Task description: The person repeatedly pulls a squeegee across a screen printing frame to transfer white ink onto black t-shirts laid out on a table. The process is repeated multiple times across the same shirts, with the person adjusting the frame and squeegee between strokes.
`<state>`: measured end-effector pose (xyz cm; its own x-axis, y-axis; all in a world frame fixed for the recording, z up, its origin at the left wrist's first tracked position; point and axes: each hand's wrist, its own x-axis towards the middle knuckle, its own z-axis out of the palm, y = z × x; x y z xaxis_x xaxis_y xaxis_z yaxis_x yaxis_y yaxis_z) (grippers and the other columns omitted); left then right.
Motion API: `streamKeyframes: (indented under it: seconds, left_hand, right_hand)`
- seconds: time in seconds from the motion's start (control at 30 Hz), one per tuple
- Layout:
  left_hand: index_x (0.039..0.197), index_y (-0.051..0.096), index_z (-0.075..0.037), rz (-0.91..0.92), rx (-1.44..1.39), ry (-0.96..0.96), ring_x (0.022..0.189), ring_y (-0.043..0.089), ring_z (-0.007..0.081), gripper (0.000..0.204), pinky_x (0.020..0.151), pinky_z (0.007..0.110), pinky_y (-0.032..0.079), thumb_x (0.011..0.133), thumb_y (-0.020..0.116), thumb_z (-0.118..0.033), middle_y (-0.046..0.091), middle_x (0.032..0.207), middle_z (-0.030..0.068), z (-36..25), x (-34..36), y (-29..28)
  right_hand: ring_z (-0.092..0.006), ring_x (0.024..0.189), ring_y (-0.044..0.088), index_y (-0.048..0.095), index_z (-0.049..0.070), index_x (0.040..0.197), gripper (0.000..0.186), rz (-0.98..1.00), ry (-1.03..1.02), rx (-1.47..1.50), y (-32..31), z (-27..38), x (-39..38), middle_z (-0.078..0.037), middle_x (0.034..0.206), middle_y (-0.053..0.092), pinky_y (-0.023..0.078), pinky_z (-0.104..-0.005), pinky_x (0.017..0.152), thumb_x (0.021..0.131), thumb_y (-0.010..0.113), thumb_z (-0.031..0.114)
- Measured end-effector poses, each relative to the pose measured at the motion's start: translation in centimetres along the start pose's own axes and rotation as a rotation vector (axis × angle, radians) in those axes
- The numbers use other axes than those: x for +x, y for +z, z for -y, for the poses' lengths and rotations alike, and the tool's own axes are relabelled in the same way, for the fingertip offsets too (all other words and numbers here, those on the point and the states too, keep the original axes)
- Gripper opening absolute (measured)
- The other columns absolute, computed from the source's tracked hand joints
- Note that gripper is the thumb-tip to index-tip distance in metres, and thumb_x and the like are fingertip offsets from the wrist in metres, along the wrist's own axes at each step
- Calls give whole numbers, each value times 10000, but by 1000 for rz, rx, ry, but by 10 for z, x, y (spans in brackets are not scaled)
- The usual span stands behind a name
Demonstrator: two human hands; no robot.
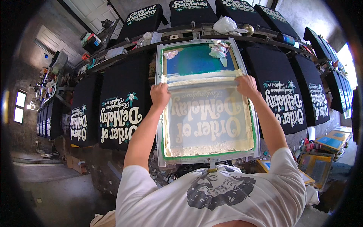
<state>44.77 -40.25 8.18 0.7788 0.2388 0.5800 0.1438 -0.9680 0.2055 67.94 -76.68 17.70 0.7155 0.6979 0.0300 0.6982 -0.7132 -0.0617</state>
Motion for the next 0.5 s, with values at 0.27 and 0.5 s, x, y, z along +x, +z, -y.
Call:
streamKeyframes:
  seconds: [0.27, 0.5]
  left_hand:
    - [807, 650, -70, 131, -5, -119, 828, 688, 330, 110, 775, 453, 494, 717, 701, -32, 702, 829, 110, 14, 59, 54]
    - [738, 580, -74, 57, -86, -45, 713, 626, 344, 154, 705, 462, 476, 646, 695, -30, 625, 734, 103, -5, -19, 25]
  right_hand:
    - [-361, 940, 738, 810, 137, 1030, 320, 83, 39, -71, 24, -24, 72, -172, 977, 765, 596, -465, 823, 762, 636, 124]
    - [-355, 844, 747, 788, 132, 922, 214, 148, -12, -139, 28, -10, -7, -138, 862, 764, 592, -468, 750, 757, 677, 212]
